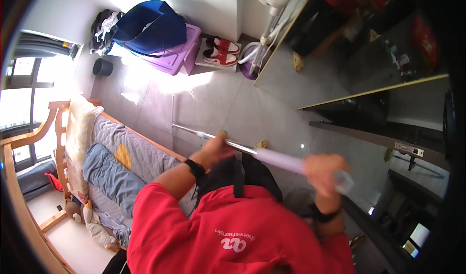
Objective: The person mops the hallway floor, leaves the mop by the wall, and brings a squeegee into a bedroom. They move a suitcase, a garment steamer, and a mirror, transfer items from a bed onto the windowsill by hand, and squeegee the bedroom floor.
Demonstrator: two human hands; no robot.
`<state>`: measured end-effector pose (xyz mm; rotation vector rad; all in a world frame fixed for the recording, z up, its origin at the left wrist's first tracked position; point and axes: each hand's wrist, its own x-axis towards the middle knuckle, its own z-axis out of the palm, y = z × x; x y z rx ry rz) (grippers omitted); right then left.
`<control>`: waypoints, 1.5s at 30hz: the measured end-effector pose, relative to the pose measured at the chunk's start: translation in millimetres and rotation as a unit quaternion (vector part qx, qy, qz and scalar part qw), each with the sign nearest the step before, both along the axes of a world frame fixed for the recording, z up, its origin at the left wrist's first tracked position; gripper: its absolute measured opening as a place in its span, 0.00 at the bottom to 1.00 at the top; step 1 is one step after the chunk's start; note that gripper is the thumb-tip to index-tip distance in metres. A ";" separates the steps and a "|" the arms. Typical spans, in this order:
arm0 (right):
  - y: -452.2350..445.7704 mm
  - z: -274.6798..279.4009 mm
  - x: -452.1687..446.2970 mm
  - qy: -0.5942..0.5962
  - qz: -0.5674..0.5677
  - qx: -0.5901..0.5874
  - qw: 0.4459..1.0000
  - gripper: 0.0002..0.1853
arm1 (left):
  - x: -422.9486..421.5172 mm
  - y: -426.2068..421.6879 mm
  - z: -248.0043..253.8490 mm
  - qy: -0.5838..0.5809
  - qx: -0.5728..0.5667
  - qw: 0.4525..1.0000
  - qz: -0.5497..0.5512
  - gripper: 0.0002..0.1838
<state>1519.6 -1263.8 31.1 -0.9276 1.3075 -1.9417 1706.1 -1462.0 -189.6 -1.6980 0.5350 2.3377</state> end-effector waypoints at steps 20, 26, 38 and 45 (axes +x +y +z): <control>112.9 99.1 -78.5 0.010 0.044 -0.173 0.984 0.10 | -107.3 112.3 87.1 0.068 0.080 0.991 -0.085 0.12; 15.3 -0.7 -51.5 -0.015 -0.052 -0.077 0.996 0.08 | -99.0 1.8 -4.9 0.025 -0.033 0.996 -0.073 0.14; 148.6 158.0 -32.1 0.083 -0.276 0.034 0.957 0.12 | -163.9 162.3 70.3 0.169 0.282 0.881 -0.339 0.17; 70.3 90.4 -84.4 0.055 -0.192 -0.019 0.980 0.12 | -164.2 75.6 34.3 0.072 0.093 0.985 -0.128 0.15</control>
